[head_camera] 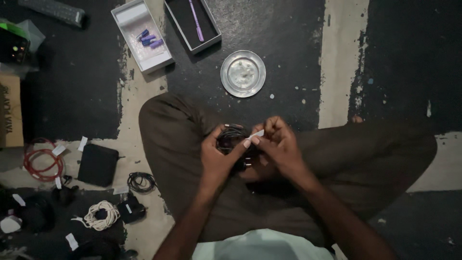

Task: The person organizes various electronic cables, adapters, and devices by hand on the floor, picking up and placing down items including a white power adapter, several black coiled cables, and a remote control.

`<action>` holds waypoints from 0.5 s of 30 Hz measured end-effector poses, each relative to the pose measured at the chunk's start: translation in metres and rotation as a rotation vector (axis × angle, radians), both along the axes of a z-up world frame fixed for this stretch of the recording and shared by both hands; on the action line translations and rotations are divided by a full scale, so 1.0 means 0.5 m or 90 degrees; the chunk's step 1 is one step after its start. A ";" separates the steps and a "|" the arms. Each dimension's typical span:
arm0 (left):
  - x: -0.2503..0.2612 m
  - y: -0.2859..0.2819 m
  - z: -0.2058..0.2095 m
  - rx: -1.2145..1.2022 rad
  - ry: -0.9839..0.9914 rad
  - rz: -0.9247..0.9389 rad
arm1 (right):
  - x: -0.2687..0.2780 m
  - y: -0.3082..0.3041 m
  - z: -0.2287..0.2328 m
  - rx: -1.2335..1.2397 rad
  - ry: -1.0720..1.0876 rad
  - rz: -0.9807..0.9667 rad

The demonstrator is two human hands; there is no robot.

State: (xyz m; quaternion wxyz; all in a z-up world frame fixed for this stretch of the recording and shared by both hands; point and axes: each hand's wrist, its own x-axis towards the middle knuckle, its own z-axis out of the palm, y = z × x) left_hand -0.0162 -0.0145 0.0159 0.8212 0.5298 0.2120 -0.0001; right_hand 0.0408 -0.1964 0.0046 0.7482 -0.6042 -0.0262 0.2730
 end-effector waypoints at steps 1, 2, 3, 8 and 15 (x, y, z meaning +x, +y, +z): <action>0.001 0.003 0.002 0.024 -0.007 -0.008 | 0.000 0.003 0.008 -0.031 0.009 -0.012; 0.001 0.007 0.003 0.048 -0.015 -0.014 | 0.001 0.007 0.018 -0.061 0.017 -0.021; 0.001 0.010 0.004 0.072 -0.022 -0.020 | 0.004 0.007 0.031 -0.065 0.028 -0.008; -0.003 0.010 -0.006 0.006 -0.022 -0.017 | 0.014 0.010 0.067 -0.031 0.068 -0.002; -0.009 0.009 -0.027 0.079 -0.079 -0.047 | 0.008 0.022 0.055 -0.042 0.016 -0.005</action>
